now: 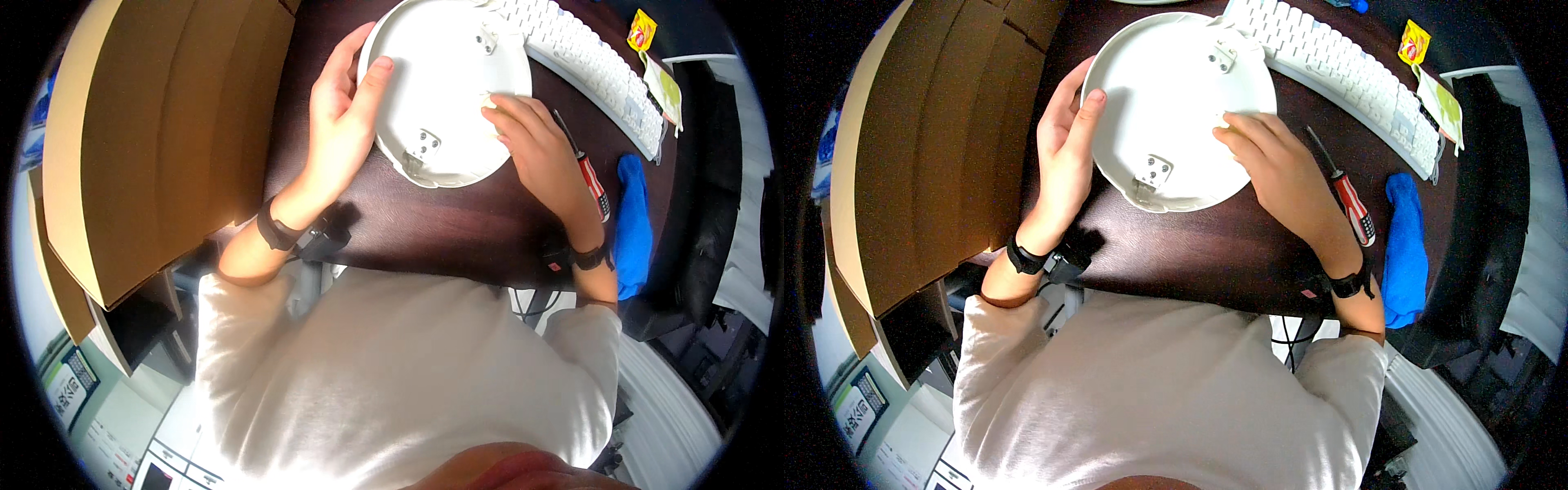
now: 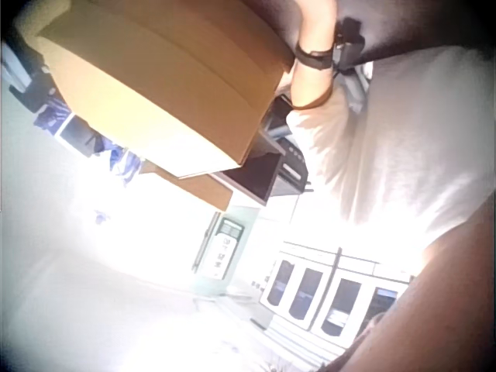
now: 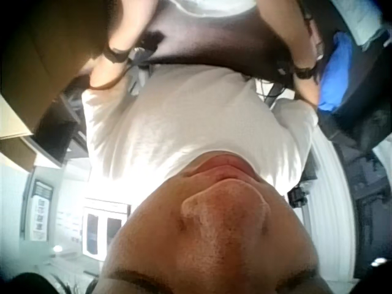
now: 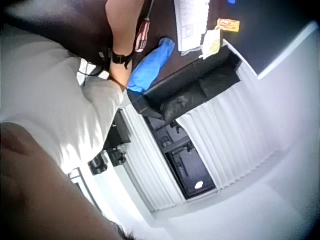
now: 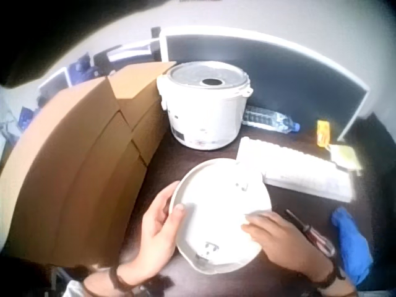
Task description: The person uses a screwdriver to remove screws from a white circular plastic cover, then wipes the cover with a blue cloth. They reattach the cover to a white appliance base and tighten the screws. The person handles the appliance and its parts on a desk.
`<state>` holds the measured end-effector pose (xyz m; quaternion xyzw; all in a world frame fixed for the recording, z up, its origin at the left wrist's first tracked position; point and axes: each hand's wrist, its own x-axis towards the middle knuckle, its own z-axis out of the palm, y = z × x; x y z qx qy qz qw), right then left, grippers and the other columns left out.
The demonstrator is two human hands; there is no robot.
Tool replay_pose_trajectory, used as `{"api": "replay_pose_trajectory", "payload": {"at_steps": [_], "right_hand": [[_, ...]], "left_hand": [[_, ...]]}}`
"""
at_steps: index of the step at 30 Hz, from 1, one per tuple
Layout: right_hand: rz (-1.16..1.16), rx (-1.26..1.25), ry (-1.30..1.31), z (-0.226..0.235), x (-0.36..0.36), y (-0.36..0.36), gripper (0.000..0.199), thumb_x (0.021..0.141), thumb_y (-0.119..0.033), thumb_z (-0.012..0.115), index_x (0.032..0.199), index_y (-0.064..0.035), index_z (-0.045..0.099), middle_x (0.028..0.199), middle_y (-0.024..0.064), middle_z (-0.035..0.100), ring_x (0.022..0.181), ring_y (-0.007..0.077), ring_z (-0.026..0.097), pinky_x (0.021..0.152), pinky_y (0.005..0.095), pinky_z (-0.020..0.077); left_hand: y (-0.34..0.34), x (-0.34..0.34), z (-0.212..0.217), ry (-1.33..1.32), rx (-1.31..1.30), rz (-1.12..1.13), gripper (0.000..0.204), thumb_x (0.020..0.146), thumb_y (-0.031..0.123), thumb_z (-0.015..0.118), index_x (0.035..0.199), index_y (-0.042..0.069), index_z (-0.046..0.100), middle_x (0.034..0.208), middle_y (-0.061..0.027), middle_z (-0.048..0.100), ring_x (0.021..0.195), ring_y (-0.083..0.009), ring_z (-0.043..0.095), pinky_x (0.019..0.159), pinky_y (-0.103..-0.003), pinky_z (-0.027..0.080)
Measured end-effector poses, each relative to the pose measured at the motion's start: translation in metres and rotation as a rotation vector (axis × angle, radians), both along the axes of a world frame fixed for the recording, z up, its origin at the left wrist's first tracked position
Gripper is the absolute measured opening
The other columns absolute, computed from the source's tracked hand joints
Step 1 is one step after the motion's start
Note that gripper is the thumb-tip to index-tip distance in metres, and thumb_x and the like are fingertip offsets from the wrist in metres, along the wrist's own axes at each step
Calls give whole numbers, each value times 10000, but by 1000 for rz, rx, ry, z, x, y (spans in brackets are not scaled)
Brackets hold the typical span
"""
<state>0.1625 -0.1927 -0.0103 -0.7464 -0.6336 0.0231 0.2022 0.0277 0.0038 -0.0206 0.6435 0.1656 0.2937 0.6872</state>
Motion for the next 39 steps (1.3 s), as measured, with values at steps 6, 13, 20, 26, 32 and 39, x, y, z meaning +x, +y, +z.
{"api": "replay_pose_trajectory", "payload": {"at_steps": [6,13,20,26,32,39], "right_hand": [[17,-31,3,1,2,4,311,789,-28,542,1098,-10,565,1135,127,550,1057,293,514,911,363,431],[-33,-24,58,-1,5,7,320,782,-55,605,1100,-53,568,1092,110,555,1003,288,525,862,356,449],[-13,70,187,-12,8,3,329,798,-57,601,1123,-48,554,1100,123,546,971,315,548,824,349,462],[-109,63,322,-12,16,-8,314,843,-70,587,1154,-75,552,1142,115,546,1011,273,564,849,336,459],[-98,54,348,-15,18,-6,320,836,-77,601,1153,-77,554,1130,114,545,1011,266,561,852,325,456],[-14,-13,44,-7,7,-1,334,796,-45,612,1124,-80,556,1143,114,535,980,306,548,823,365,465]], "left_hand": [[2,1,-6,-18,11,25,392,920,132,523,1249,-60,430,1087,-114,591,969,-133,559,833,-246,444],[3,1,-7,86,86,49,398,943,193,492,1258,-46,448,1126,-107,576,1015,-129,537,887,-250,412],[3,-1,-8,45,59,37,369,947,186,487,1254,-18,476,1123,-87,589,1005,-109,546,873,-232,419],[1,5,-3,-49,-90,-49,318,945,125,477,1205,-59,459,1075,-79,585,982,-102,532,858,-231,421],[-1,5,2,-29,-116,-14,314,945,121,471,1202,-60,459,1078,-79,585,987,-104,531,862,-233,420],[4,7,-13,-106,-109,-52,316,943,115,473,1205,-60,457,1081,-78,584,991,-103,529,866,-233,419]]}}
